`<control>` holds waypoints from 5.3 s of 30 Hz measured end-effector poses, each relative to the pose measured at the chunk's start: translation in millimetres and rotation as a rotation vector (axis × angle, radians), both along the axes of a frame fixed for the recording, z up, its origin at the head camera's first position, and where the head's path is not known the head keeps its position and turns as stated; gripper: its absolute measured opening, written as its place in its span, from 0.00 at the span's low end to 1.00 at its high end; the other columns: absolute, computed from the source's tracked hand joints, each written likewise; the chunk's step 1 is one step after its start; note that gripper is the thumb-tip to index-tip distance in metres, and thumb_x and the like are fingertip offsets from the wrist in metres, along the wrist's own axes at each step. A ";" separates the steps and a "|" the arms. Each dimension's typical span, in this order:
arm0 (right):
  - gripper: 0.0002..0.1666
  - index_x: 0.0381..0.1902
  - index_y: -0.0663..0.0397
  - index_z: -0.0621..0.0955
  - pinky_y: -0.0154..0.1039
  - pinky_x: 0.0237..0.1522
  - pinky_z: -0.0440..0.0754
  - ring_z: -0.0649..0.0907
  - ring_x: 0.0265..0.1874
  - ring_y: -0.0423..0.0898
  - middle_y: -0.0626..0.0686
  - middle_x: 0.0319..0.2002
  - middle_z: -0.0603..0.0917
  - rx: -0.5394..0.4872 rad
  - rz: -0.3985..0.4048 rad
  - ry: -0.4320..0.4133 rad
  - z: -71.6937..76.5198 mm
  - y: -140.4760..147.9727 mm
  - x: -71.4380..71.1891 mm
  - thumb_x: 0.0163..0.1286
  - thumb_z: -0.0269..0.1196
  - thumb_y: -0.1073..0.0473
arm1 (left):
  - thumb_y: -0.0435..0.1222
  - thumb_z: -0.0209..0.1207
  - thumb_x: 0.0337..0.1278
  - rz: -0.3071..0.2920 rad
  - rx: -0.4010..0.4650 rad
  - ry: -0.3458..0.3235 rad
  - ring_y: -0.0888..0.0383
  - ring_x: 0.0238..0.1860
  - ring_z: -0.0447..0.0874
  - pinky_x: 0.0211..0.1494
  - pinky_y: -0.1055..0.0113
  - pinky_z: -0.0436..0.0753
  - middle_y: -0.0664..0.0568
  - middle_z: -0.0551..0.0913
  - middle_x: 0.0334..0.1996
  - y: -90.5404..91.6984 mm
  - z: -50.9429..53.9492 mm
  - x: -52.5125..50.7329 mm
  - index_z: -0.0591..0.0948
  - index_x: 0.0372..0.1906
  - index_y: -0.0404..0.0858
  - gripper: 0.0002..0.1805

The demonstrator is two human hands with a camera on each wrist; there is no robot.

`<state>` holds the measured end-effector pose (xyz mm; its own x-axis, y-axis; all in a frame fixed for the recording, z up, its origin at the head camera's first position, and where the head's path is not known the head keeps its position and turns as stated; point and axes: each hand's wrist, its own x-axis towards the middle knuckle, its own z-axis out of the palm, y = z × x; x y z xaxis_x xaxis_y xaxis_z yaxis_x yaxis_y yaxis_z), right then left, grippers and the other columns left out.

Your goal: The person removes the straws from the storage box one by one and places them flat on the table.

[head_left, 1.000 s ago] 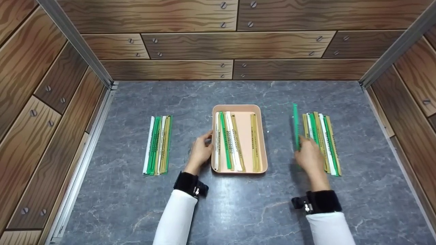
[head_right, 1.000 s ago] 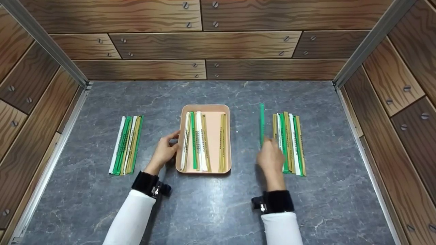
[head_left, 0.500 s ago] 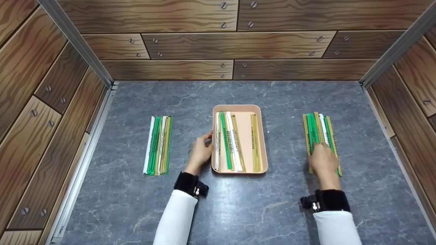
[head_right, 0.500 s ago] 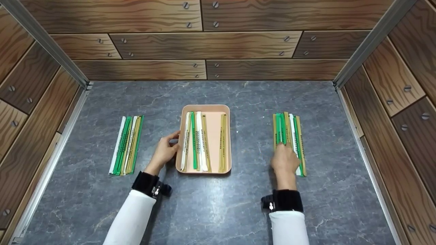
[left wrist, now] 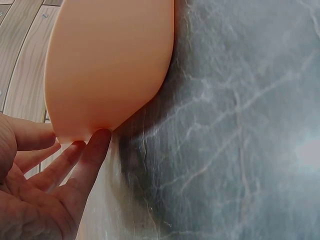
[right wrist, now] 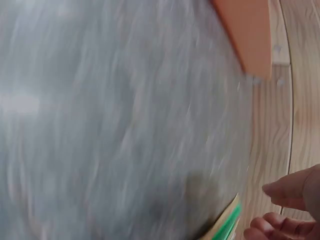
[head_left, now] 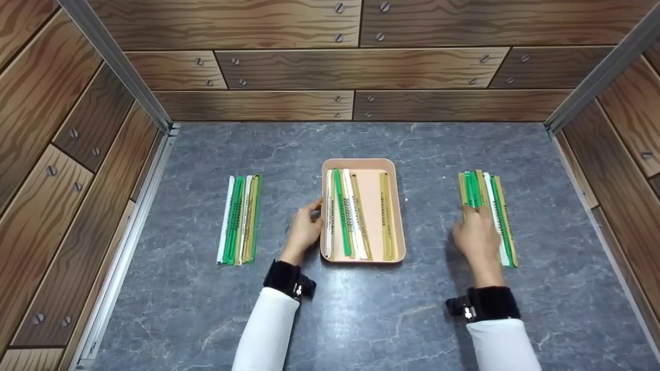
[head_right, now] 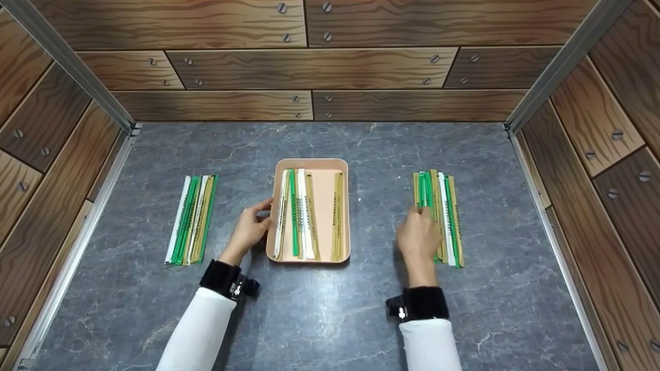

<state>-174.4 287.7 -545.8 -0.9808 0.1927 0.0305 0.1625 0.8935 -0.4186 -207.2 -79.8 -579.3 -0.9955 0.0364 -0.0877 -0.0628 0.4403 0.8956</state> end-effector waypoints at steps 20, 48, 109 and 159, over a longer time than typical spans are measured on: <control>0.20 0.53 0.57 0.83 0.45 0.33 0.84 0.83 0.36 0.53 0.57 0.44 0.83 -0.073 0.432 0.153 9.4 -136.9 -8.5 0.61 0.65 0.67 | 0.21 0.55 0.54 0.022 -0.027 0.033 0.47 0.54 0.81 0.58 0.58 0.78 0.40 0.80 0.56 1.4 2.3 1.4 0.73 0.66 0.33 0.30; 0.16 0.46 0.59 0.86 0.47 0.33 0.82 0.81 0.31 0.54 0.56 0.36 0.79 -0.010 0.518 0.024 -29.4 -156.3 -8.4 0.58 0.66 0.70 | 0.21 0.55 0.56 -0.013 -0.045 0.037 0.46 0.58 0.78 0.61 0.57 0.76 0.39 0.80 0.57 0.1 0.0 1.1 0.72 0.67 0.32 0.30; 0.26 0.66 0.67 0.71 0.51 0.30 0.82 0.84 0.40 0.63 0.69 0.54 0.79 -0.150 -0.164 -0.147 -3.8 37.3 13.2 0.74 0.54 0.63 | 0.21 0.55 0.53 0.019 -0.067 0.064 0.47 0.57 0.79 0.60 0.58 0.76 0.40 0.81 0.55 -0.2 -1.2 1.3 0.75 0.65 0.32 0.30; 0.07 0.33 0.73 0.80 0.48 0.20 0.82 0.82 0.23 0.59 0.67 0.27 0.79 0.089 0.306 -0.057 -14.8 -159.5 -3.5 0.55 0.58 0.78 | 0.22 0.56 0.55 0.019 -0.061 0.038 0.48 0.54 0.81 0.59 0.59 0.78 0.41 0.81 0.55 0.6 -1.2 1.4 0.74 0.66 0.34 0.30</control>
<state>-177.9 128.2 -560.6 -0.9934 -0.1128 -0.0229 -0.0987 0.9373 -0.3343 -205.8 -79.2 -580.6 -0.9986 0.0137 -0.0513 -0.0379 0.4929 0.8693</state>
